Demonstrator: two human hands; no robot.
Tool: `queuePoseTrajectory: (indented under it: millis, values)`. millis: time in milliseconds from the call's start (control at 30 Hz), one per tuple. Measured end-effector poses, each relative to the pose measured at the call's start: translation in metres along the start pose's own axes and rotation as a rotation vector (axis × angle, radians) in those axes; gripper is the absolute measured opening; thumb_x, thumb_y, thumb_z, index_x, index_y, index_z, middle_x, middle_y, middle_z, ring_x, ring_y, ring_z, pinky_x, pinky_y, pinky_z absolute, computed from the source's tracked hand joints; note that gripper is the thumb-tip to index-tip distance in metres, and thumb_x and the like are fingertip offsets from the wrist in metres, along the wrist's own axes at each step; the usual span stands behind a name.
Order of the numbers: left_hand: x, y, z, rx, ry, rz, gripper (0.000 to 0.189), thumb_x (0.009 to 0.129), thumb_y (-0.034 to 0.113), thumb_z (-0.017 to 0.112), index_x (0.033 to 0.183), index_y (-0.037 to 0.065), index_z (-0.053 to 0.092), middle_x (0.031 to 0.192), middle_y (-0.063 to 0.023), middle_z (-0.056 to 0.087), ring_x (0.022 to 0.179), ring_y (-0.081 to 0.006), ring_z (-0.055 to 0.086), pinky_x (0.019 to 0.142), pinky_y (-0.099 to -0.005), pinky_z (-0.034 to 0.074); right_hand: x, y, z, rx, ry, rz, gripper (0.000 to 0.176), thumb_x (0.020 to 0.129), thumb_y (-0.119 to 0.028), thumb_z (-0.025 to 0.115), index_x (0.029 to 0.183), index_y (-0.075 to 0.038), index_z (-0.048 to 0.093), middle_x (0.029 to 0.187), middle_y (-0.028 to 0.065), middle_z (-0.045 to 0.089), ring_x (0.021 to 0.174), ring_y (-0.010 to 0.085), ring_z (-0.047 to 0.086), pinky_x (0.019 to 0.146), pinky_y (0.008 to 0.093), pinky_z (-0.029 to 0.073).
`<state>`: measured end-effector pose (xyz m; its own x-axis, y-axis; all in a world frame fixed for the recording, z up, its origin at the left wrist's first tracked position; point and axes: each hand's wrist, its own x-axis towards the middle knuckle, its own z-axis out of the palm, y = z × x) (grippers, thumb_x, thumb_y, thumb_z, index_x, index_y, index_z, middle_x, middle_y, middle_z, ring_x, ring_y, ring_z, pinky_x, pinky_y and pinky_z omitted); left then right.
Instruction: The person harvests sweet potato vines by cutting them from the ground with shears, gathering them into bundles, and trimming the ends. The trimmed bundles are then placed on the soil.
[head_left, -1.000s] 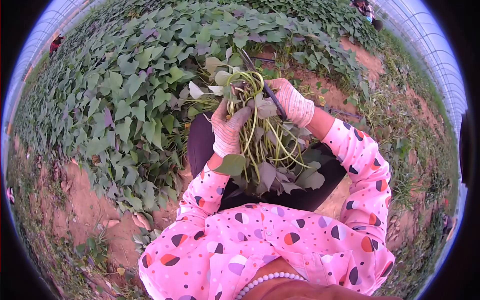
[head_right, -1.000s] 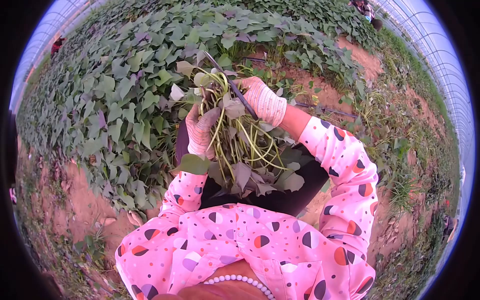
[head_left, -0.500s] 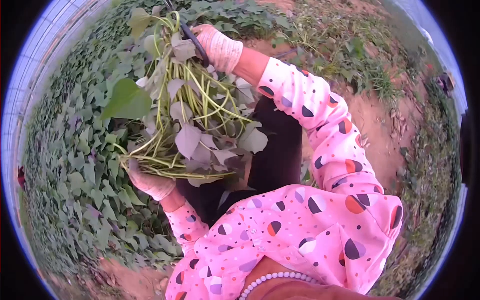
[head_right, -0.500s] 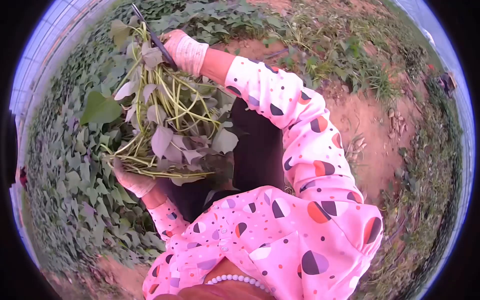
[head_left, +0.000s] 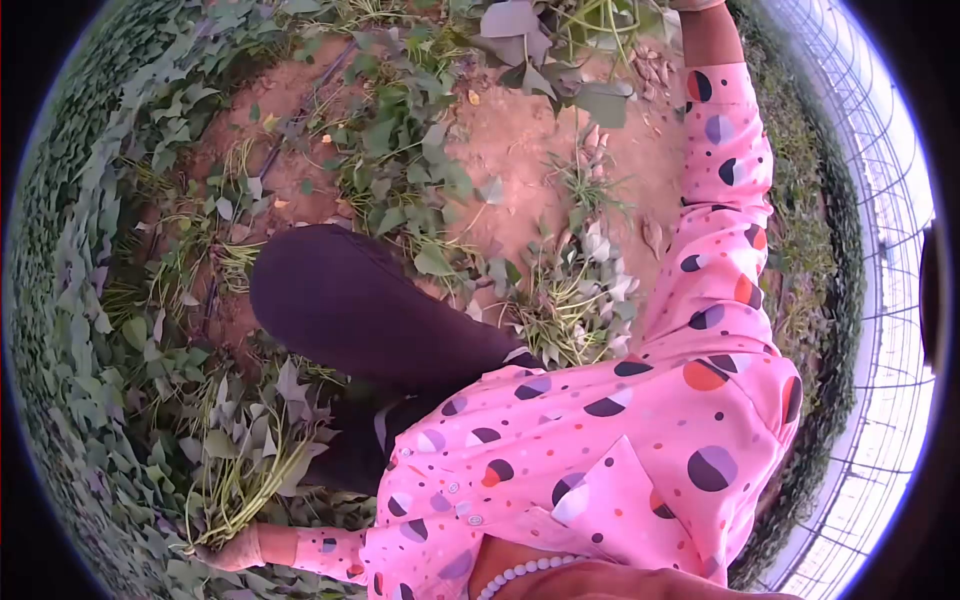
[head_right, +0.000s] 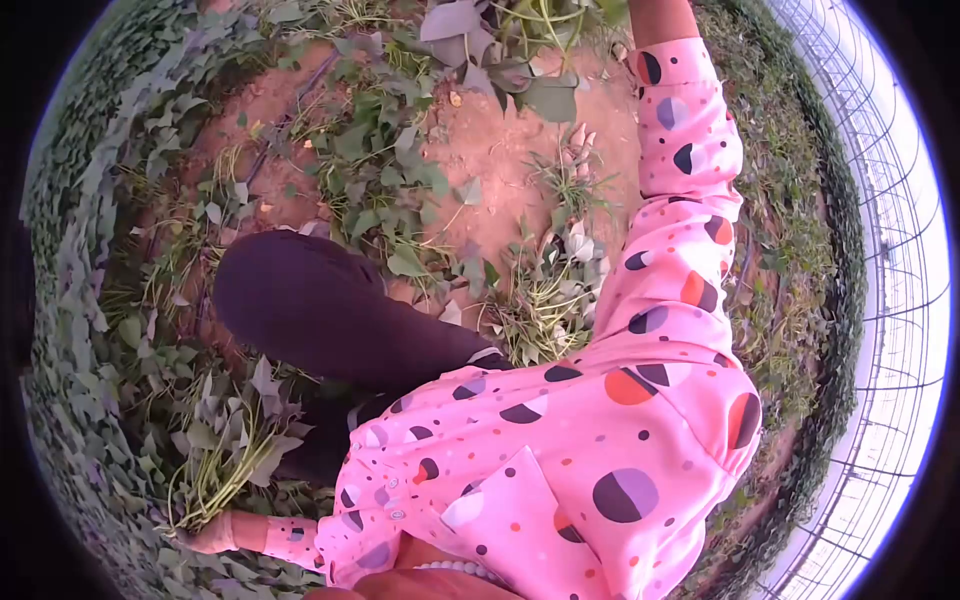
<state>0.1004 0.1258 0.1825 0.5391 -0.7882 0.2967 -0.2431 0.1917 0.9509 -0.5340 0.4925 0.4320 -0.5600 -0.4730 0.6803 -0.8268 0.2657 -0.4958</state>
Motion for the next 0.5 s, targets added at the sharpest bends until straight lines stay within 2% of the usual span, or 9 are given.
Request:
queuePoseTrajectory:
  millis: [67,133,167,200,233,300,367,467,500]
  values:
    - [-0.006,0.015,0.026,-0.491,-0.02,-0.229,0.035,0.085,0.017,0.05,0.108,-0.003,0.067,0.094,-0.0159,0.068,0.076,-0.0255,0.066,0.069,-0.0363,0.057,-0.018,0.017,-0.005,-0.282,-0.061,0.119,0.033,0.076,-0.015,0.073,0.107,-0.005,0.067,0.082,0.0075,0.069,0.074,0.0125,0.062,0.068,0.0289,0.051]
    - [-0.026,0.03,0.047,-0.417,-0.061,-0.222,0.035,0.085,0.018,0.05,0.108,-0.003,0.067,0.094,-0.0158,0.067,0.076,-0.0258,0.066,0.068,-0.0362,0.057,-0.037,0.032,0.006,-0.527,-0.197,0.327,0.037,0.077,-0.023,0.071,0.11,-0.008,0.068,0.093,0.013,0.072,0.08,0.0167,0.064,0.074,0.0336,0.051]
    - [-0.032,0.036,0.055,-0.344,-0.101,-0.218,0.035,0.086,0.019,0.051,0.107,-0.003,0.067,0.095,-0.0156,0.067,0.076,-0.026,0.066,0.068,-0.036,0.056,-0.046,0.052,0.015,-0.653,-0.305,0.333,0.041,0.077,-0.028,0.069,0.111,-0.006,0.067,0.099,0.0166,0.071,0.089,0.0311,0.068,0.081,0.0381,0.051]
    - [-0.031,0.029,0.063,-0.397,-0.08,-0.257,0.035,0.086,0.02,0.051,0.106,-0.003,0.067,0.096,-0.016,0.066,0.075,-0.0263,0.065,0.067,-0.0365,0.056,-0.059,0.135,0.029,-0.962,-0.432,0.232,0.032,0.079,-0.028,0.063,0.103,-0.007,0.067,0.089,0.0153,0.069,0.08,0.029,0.067,0.072,0.0377,0.052]
    - [-0.032,0.025,0.068,-0.495,-0.131,-0.257,0.034,0.085,0.021,0.052,0.108,-0.001,0.066,0.099,-0.0157,0.066,0.077,-0.0259,0.065,0.067,-0.0372,0.055,-0.077,0.166,0.054,-0.947,-0.563,0.311,0.038,0.079,-0.038,0.06,0.106,-0.011,0.067,0.099,0.0183,0.066,0.095,0.0375,0.062,0.083,0.0424,0.049]
    - [-0.02,0.011,0.058,-0.502,-0.142,-0.314,0.033,0.086,0.021,0.053,0.108,0.0,0.065,0.097,-0.0144,0.066,0.077,-0.0248,0.064,0.066,-0.0375,0.054,-0.146,0.172,0.107,-0.988,-0.798,0.553,0.033,0.078,-0.03,0.06,0.1,-0.007,0.069,0.1,0.0209,0.067,0.095,0.0361,0.065,0.081,0.0428,0.053]
    - [-0.028,0.021,0.062,-0.522,-0.151,-0.36,0.032,0.087,0.023,0.052,0.113,0.006,0.059,0.092,-0.0094,0.064,0.073,-0.0236,0.061,0.063,-0.0379,0.053,-0.22,0.239,0.177,-0.924,-0.97,0.696,0.037,0.075,-0.037,0.065,0.098,-0.009,0.071,0.099,0.0197,0.067,0.095,0.0353,0.065,0.082,0.0428,0.052]
    - [-0.026,0.031,0.05,-0.564,-0.118,-0.445,0.027,0.088,0.024,0.051,0.102,0.005,0.062,0.085,-0.0092,0.063,0.07,-0.021,0.059,0.063,-0.0365,0.05,-0.342,0.299,0.258,-0.623,-0.853,0.83,0.044,0.076,-0.036,0.064,0.112,-0.01,0.066,0.108,0.0185,0.066,0.104,0.0332,0.063,0.09,0.0428,0.049]
    - [-0.022,0.034,0.041,-0.622,-0.094,-0.452,0.026,0.088,0.024,0.051,0.102,0.005,0.062,0.084,-0.0083,0.063,0.069,-0.0202,0.058,0.063,-0.0357,0.049,-0.357,0.301,0.281,-0.726,-0.797,0.915,0.045,0.078,-0.041,0.064,0.112,-0.012,0.066,0.108,0.0194,0.065,0.103,0.0339,0.062,0.09,0.044,0.048]
